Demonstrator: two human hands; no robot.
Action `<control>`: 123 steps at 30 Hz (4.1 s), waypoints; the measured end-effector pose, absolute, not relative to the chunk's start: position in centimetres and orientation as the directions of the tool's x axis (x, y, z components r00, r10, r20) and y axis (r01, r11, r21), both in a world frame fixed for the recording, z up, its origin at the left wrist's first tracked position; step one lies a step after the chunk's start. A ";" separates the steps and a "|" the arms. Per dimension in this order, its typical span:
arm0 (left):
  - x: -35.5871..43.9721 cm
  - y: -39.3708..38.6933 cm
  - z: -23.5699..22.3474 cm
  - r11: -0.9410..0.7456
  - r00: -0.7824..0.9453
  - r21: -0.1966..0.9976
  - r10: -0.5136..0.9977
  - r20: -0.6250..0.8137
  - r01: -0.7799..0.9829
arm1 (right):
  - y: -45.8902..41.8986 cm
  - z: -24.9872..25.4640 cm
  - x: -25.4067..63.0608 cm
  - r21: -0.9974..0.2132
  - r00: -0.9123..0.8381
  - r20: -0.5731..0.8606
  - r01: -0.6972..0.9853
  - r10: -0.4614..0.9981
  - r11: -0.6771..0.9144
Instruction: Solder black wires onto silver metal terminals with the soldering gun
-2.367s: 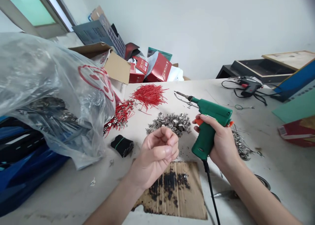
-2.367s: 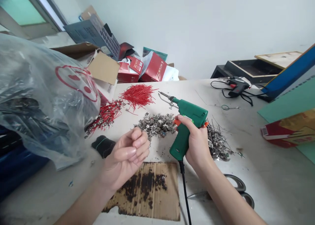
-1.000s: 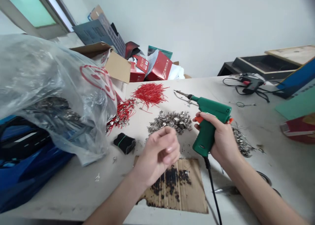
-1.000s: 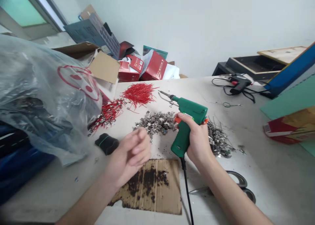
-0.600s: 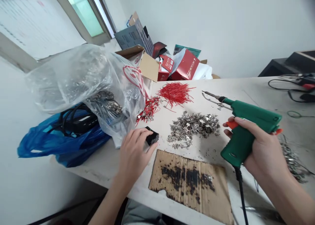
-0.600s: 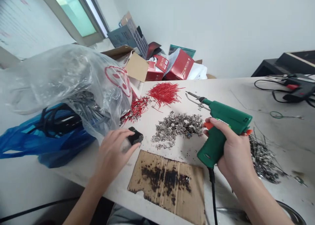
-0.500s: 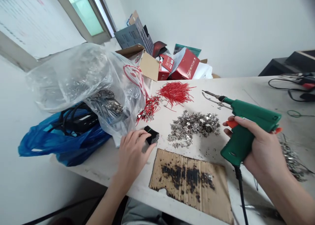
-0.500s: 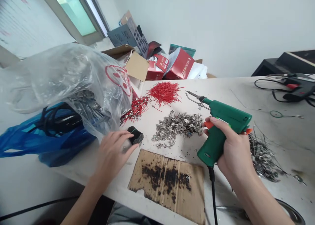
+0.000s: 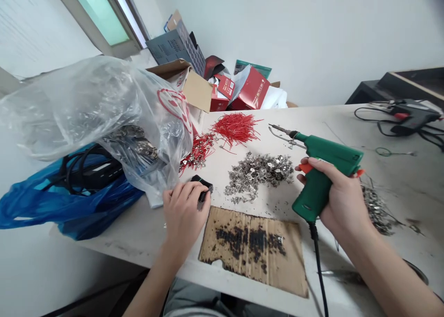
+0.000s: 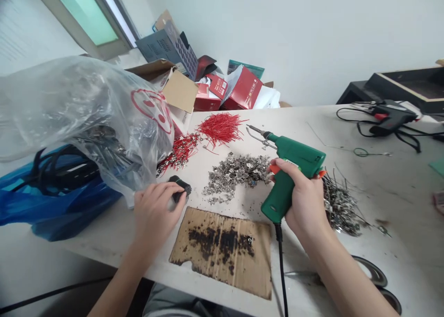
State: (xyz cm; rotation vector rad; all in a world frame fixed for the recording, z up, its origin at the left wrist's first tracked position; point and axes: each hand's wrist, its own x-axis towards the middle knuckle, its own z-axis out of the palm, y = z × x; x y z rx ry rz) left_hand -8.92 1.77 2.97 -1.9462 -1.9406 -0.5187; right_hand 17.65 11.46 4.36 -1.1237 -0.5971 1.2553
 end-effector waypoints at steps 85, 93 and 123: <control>0.6 5.5 3.8 -0.628 0.759 0.516 0.647 -0.070 0.582 | 12.6 3.2 19.2 -0.956 0.123 0.177 -0.216 0.976 0.200; 1.0 5.3 3.8 -0.656 0.764 0.472 0.643 -0.060 0.589 | 12.7 2.9 19.2 -0.952 0.117 0.188 -0.223 0.975 0.210; 0.0 4.3 6.1 -0.533 0.717 0.570 0.682 -0.148 0.625 | 12.4 3.2 18.8 -0.947 0.096 0.204 -0.234 0.974 0.221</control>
